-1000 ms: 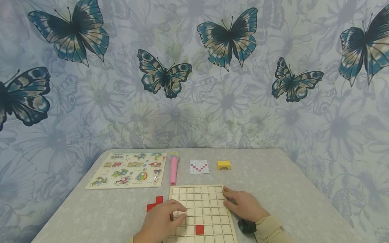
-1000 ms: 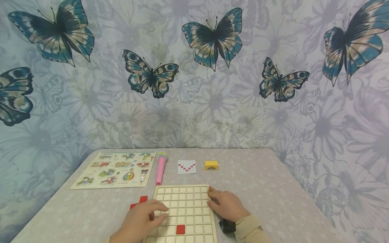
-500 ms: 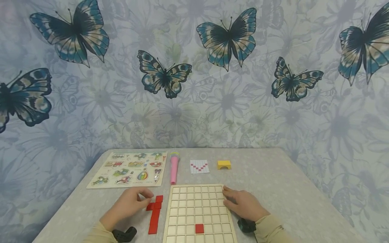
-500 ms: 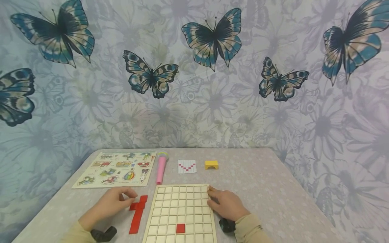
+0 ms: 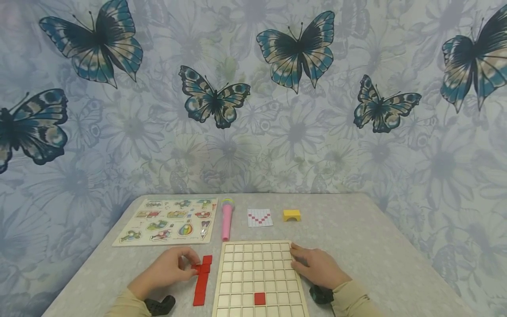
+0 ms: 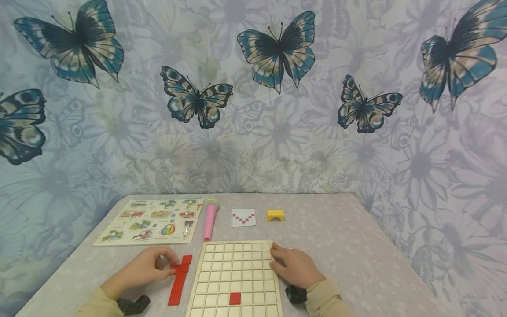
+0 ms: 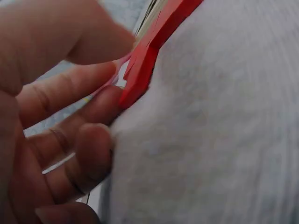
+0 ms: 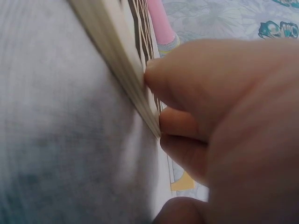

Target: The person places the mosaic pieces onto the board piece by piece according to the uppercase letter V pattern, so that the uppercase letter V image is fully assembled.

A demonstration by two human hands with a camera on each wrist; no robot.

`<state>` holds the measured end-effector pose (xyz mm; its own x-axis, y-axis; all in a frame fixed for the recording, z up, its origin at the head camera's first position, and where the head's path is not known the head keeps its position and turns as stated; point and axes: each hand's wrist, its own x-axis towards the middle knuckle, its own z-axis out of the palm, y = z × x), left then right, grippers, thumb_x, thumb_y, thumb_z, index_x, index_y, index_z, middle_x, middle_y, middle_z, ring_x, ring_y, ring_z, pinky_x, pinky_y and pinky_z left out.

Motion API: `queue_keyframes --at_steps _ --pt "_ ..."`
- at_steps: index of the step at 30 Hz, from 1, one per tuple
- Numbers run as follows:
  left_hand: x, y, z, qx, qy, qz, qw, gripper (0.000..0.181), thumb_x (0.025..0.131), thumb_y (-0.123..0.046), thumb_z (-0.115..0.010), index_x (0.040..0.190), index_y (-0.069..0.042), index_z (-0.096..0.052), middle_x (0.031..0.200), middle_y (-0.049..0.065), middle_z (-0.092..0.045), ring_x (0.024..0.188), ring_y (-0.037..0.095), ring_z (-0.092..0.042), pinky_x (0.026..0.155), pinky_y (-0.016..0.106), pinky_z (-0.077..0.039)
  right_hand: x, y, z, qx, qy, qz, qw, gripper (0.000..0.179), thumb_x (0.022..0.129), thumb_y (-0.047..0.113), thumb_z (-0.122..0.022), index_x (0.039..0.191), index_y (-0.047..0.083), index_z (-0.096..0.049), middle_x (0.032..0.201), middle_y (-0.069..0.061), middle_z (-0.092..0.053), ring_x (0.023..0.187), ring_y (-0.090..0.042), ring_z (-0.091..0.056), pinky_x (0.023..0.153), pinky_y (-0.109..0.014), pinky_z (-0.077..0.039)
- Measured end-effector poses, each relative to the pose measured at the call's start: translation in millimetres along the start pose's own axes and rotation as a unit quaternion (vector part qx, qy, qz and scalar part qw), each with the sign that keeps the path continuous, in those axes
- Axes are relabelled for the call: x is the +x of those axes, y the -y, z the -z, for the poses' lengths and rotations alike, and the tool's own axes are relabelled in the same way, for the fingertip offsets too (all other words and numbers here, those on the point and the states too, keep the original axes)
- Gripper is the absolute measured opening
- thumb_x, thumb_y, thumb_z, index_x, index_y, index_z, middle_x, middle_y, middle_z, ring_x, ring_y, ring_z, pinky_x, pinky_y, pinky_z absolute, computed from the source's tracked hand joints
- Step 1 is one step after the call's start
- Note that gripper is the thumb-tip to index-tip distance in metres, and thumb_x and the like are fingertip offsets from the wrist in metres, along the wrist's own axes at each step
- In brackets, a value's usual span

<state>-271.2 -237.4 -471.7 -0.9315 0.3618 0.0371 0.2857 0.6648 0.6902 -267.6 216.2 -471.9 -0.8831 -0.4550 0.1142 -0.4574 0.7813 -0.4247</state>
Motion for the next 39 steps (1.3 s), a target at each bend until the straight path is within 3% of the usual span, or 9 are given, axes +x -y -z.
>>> queue_keyframes --at_steps 5,14,29,39 --pt "-2.2 1.6 0.8 0.024 0.017 -0.005 0.9996 0.024 0.079 -0.019 -0.084 0.096 -0.024 -0.067 0.090 -0.006 -0.063 0.060 0.008 -0.052 0.055 0.025 -0.042 0.1 0 -1 -0.001 -0.001 0.000 1.0000 0.051 0.102 0.042 -0.062 0.142 0.009 -0.062 0.153 -0.007 -0.054 0.132 -0.032 -0.060 0.103 -0.053 -0.049" --pt "-3.1 8.4 4.5 0.033 -0.002 -0.004 0.9995 0.026 0.079 -0.019 -0.086 0.098 -0.022 -0.068 0.094 -0.007 -0.066 0.062 0.008 -0.051 0.059 0.025 -0.043 -0.6 1 -1 0.001 -0.001 -0.007 1.0000 0.051 0.102 0.041 -0.063 0.141 0.008 -0.063 0.153 -0.007 -0.054 0.133 -0.033 -0.059 0.105 -0.054 -0.048" --pt "-3.7 2.7 8.6 0.029 -0.008 0.021 0.9993 0.020 0.080 -0.017 -0.085 0.092 -0.021 -0.070 0.093 -0.005 -0.067 0.061 0.010 -0.051 0.054 0.026 -0.042 -0.9 1 0 0.003 -0.004 -0.003 1.0000 0.051 0.102 0.041 -0.063 0.141 0.009 -0.063 0.153 -0.006 -0.054 0.132 -0.033 -0.059 0.104 -0.054 -0.049" --pt "-2.0 2.0 9.9 0.041 -0.034 -0.015 0.9985 0.017 0.082 -0.024 -0.086 0.089 -0.026 -0.071 0.084 -0.009 -0.066 0.052 0.004 -0.043 0.048 0.023 -0.038 -0.6 0 -1 0.005 -0.008 -0.002 1.0000 0.050 0.102 0.040 -0.064 0.140 0.008 -0.064 0.153 -0.007 -0.054 0.132 -0.033 -0.059 0.103 -0.054 -0.049"
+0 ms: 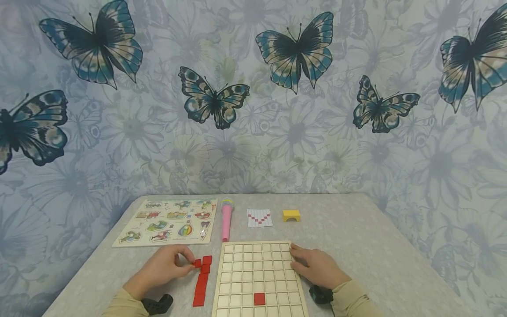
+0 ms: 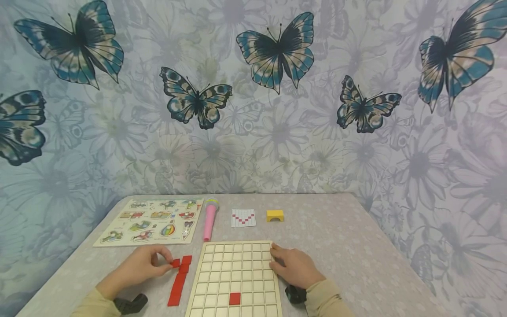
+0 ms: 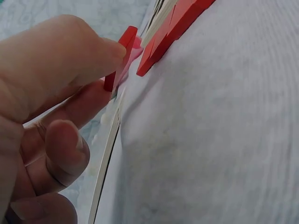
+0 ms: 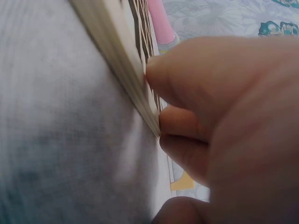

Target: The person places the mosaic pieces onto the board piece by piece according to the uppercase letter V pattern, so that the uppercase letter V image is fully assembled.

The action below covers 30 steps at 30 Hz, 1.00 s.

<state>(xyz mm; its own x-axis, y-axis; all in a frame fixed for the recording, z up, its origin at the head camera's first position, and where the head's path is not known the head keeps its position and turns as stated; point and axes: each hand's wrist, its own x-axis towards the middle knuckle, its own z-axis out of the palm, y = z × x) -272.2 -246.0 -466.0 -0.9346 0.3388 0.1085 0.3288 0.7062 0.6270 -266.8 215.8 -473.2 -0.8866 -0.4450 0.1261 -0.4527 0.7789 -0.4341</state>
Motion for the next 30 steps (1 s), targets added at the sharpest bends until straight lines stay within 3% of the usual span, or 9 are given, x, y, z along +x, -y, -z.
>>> queue_keyframes --at_steps 10,20,30 --pt "-1.0 -14.5 -6.0 0.003 -0.006 -0.029 0.9996 0.019 0.082 -0.028 -0.087 0.088 -0.027 -0.070 0.070 -0.007 -0.058 0.052 0.003 -0.044 0.048 0.023 -0.038 -0.8 1 0 -0.002 0.004 -0.004 1.0000 0.050 0.101 0.040 -0.064 0.141 0.009 -0.063 0.153 -0.007 -0.054 0.132 -0.034 -0.060 0.103 -0.054 -0.049" --pt "-1.4 -30.6 -19.0 0.013 -0.015 -0.043 0.9989 0.018 0.085 -0.029 -0.085 0.085 -0.033 -0.068 0.076 -0.011 -0.058 0.056 0.004 -0.047 0.051 0.023 -0.041 -0.1 1 0 -0.002 0.005 -0.007 1.0000 0.051 0.101 0.040 -0.064 0.142 0.009 -0.063 0.153 -0.006 -0.054 0.132 -0.034 -0.059 0.104 -0.054 -0.049" --pt "-4.0 -56.0 -38.5 -0.003 -0.024 -0.105 0.9942 0.021 0.085 -0.022 -0.085 0.083 -0.033 -0.068 0.082 -0.013 -0.061 0.061 -0.001 -0.049 0.055 0.022 -0.044 -0.6 1 1 0.000 0.004 -0.005 1.0000 0.051 0.101 0.041 -0.064 0.141 0.009 -0.063 0.153 -0.006 -0.054 0.132 -0.034 -0.059 0.104 -0.054 -0.049"
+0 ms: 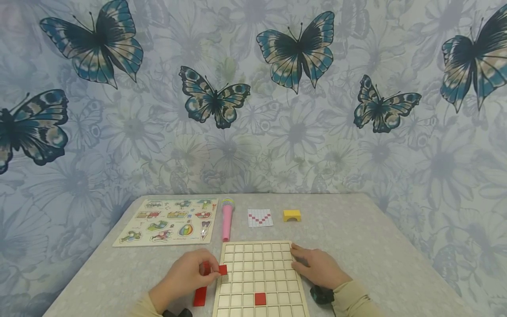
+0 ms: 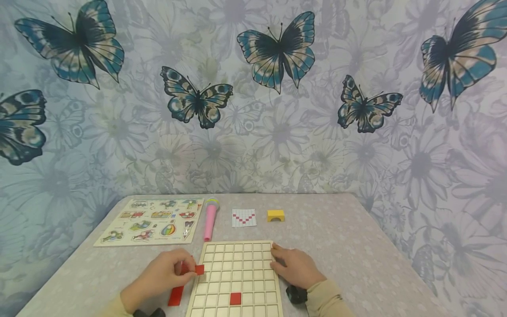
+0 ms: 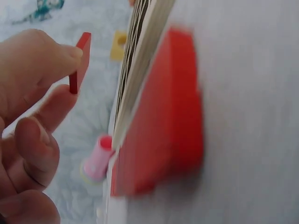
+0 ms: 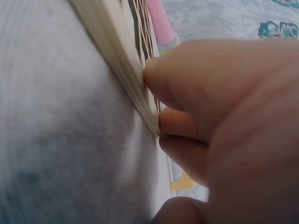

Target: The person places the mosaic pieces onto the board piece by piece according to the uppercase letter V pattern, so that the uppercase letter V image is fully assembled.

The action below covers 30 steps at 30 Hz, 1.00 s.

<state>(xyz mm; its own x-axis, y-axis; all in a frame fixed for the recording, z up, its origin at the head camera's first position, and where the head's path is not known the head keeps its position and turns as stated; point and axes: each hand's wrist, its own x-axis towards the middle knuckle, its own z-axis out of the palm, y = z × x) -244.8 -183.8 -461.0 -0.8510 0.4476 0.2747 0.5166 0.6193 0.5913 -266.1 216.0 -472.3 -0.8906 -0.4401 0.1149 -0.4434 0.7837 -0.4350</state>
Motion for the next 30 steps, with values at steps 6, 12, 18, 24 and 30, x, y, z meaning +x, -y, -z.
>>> queue_keyframes --at_steps 6,12,18,24,30 --pt "0.1 -11.9 -14.8 -0.003 0.006 -0.017 0.9998 0.022 0.085 -0.026 -0.085 0.081 -0.038 -0.067 0.090 -0.020 -0.063 0.060 -0.004 -0.048 0.054 0.020 -0.043 0.6 1 0 0.004 0.000 0.000 1.0000 0.051 0.101 0.040 -0.065 0.140 0.008 -0.063 0.153 -0.006 -0.054 0.132 -0.034 -0.059 0.104 -0.054 -0.048" --pt "2.2 -20.4 -31.0 -0.037 0.016 -0.024 0.9989 0.020 0.084 -0.028 -0.086 0.081 -0.036 -0.068 0.087 -0.019 -0.064 0.058 -0.004 -0.047 0.055 0.020 -0.044 1.3 1 0 0.002 0.005 0.000 1.0000 0.051 0.101 0.040 -0.064 0.141 0.008 -0.063 0.153 -0.007 -0.054 0.132 -0.034 -0.060 0.104 -0.054 -0.048" --pt "2.1 -26.6 -45.3 -0.055 0.025 -0.025 0.9979 0.017 0.085 -0.029 -0.085 0.083 -0.035 -0.069 0.084 -0.021 -0.064 0.060 -0.004 -0.048 0.056 0.019 -0.044 0.2 1 0 0.011 0.014 0.001 0.9998 0.051 0.102 0.040 -0.064 0.142 0.007 -0.062 0.153 -0.008 -0.053 0.132 -0.035 -0.059 0.103 -0.055 -0.048" --pt "1.9 -29.9 -55.5 -0.069 0.044 -0.039 0.9959 0.009 0.089 -0.031 -0.081 0.089 -0.034 -0.074 0.089 -0.021 -0.066 0.062 -0.006 -0.050 0.058 0.019 -0.046 -0.2 1 0 0.009 0.013 0.000 0.9999 0.051 0.102 0.040 -0.064 0.142 0.008 -0.062 0.153 -0.008 -0.054 0.131 -0.035 -0.060 0.103 -0.055 -0.049" --pt "2.7 -31.4 -58.7 -0.064 0.048 -0.057 0.9952 0.006 0.091 -0.032 -0.079 0.092 -0.036 -0.075 0.095 -0.021 -0.069 0.064 -0.007 -0.051 0.061 0.018 -0.046 0.7 1 1 0.005 0.009 0.001 0.9999 0.051 0.101 0.040 -0.064 0.142 0.008 -0.062 0.153 -0.008 -0.053 0.131 -0.035 -0.060 0.103 -0.055 -0.049"
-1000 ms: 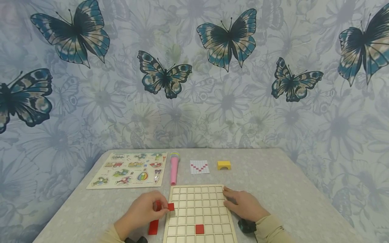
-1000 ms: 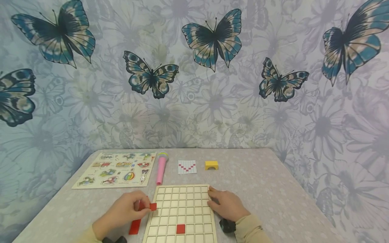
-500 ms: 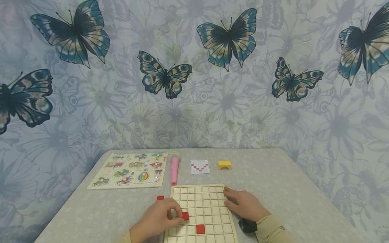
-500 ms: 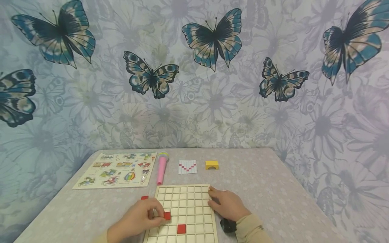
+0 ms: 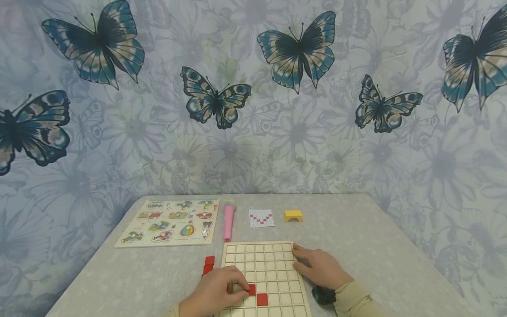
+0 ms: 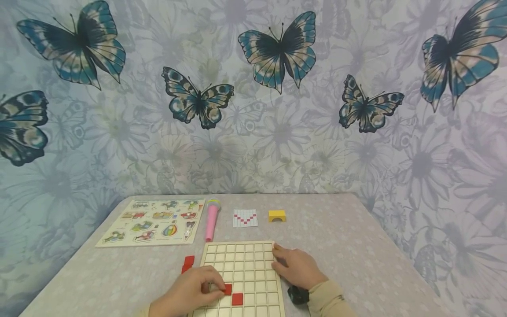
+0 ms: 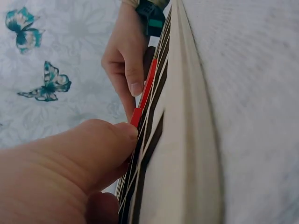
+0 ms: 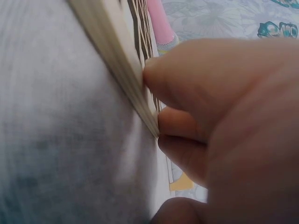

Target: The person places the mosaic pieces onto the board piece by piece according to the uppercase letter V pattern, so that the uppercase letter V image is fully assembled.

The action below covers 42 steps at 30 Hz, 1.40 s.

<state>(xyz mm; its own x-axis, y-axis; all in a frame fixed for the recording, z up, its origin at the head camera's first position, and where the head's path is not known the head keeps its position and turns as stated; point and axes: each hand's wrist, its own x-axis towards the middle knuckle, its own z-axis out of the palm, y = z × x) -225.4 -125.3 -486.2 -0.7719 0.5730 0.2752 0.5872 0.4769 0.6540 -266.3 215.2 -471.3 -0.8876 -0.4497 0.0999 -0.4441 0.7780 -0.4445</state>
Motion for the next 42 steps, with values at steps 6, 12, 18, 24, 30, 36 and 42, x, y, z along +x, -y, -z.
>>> queue_keyframes --at_steps 6,12,18,24,30,36,42 --pt "0.8 -1.1 0.4 0.006 -0.008 0.008 0.9999 0.008 0.091 -0.029 -0.080 0.091 -0.036 -0.076 0.096 -0.023 -0.068 0.061 -0.007 -0.050 0.058 0.017 -0.045 0.6 0.3 0.4 -0.007 -0.007 -0.002 1.0000 0.051 0.101 0.041 -0.064 0.141 0.009 -0.063 0.153 -0.007 -0.054 0.131 -0.035 -0.060 0.104 -0.055 -0.048" --pt "-0.1 -2.5 2.3 -0.001 -0.009 0.019 0.9998 0.007 0.090 -0.028 -0.081 0.090 -0.035 -0.079 0.096 -0.022 -0.069 0.061 -0.006 -0.050 0.057 0.017 -0.045 0.5 -0.9 -1.4 -0.009 -0.006 -0.002 0.9999 0.052 0.101 0.042 -0.064 0.141 0.009 -0.063 0.153 -0.006 -0.054 0.131 -0.034 -0.060 0.103 -0.055 -0.049" --pt "1.9 -3.8 3.1 -0.010 -0.013 0.036 0.9992 0.003 0.089 -0.030 -0.082 0.088 -0.032 -0.081 0.096 -0.020 -0.069 0.062 -0.004 -0.051 0.056 0.018 -0.045 0.9 -2.8 -2.1 -0.010 -0.011 0.003 0.9999 0.051 0.101 0.042 -0.063 0.141 0.009 -0.063 0.153 -0.006 -0.054 0.131 -0.034 -0.060 0.103 -0.055 -0.049" --pt "3.0 -4.3 3.3 -0.011 -0.008 0.038 0.9992 0.003 0.090 -0.028 -0.081 0.089 -0.030 -0.081 0.100 -0.018 -0.072 0.065 -0.005 -0.052 0.059 0.018 -0.046 1.4 -3.2 -2.0 -0.009 -0.009 0.005 0.9999 0.051 0.102 0.042 -0.063 0.141 0.009 -0.063 0.153 -0.007 -0.054 0.131 -0.034 -0.060 0.102 -0.055 -0.050" --pt "2.9 -5.5 4.0 0.000 -0.009 0.034 0.9994 0.010 0.090 -0.024 -0.081 0.089 -0.034 -0.081 0.101 -0.018 -0.073 0.070 -0.007 -0.053 0.061 0.018 -0.045 2.2 -2.2 -2.7 -0.013 -0.009 -0.004 0.9999 0.050 0.101 0.042 -0.064 0.140 0.010 -0.064 0.152 -0.005 -0.055 0.131 -0.034 -0.060 0.103 -0.055 -0.049" --pt "3.4 -4.0 3.2 0.006 -0.002 0.038 0.9992 0.010 0.090 -0.025 -0.081 0.089 -0.036 -0.079 0.100 -0.022 -0.071 0.070 -0.006 -0.053 0.062 0.018 -0.045 2.4 -2.2 -3.5 -0.017 -0.011 -0.003 0.9998 0.051 0.101 0.042 -0.063 0.141 0.010 -0.064 0.152 -0.005 -0.055 0.132 -0.033 -0.060 0.104 -0.054 -0.049" --pt "2.5 -2.5 3.4 0.000 -0.009 0.040 0.9992 0.004 0.091 -0.030 -0.079 0.094 -0.032 -0.082 0.104 -0.019 -0.072 0.066 -0.006 -0.054 0.061 0.018 -0.046 1.4 -2.2 -3.0 -0.013 -0.013 0.005 0.9998 0.050 0.102 0.041 -0.064 0.141 0.009 -0.063 0.152 -0.007 -0.055 0.131 -0.034 -0.060 0.104 -0.054 -0.049"
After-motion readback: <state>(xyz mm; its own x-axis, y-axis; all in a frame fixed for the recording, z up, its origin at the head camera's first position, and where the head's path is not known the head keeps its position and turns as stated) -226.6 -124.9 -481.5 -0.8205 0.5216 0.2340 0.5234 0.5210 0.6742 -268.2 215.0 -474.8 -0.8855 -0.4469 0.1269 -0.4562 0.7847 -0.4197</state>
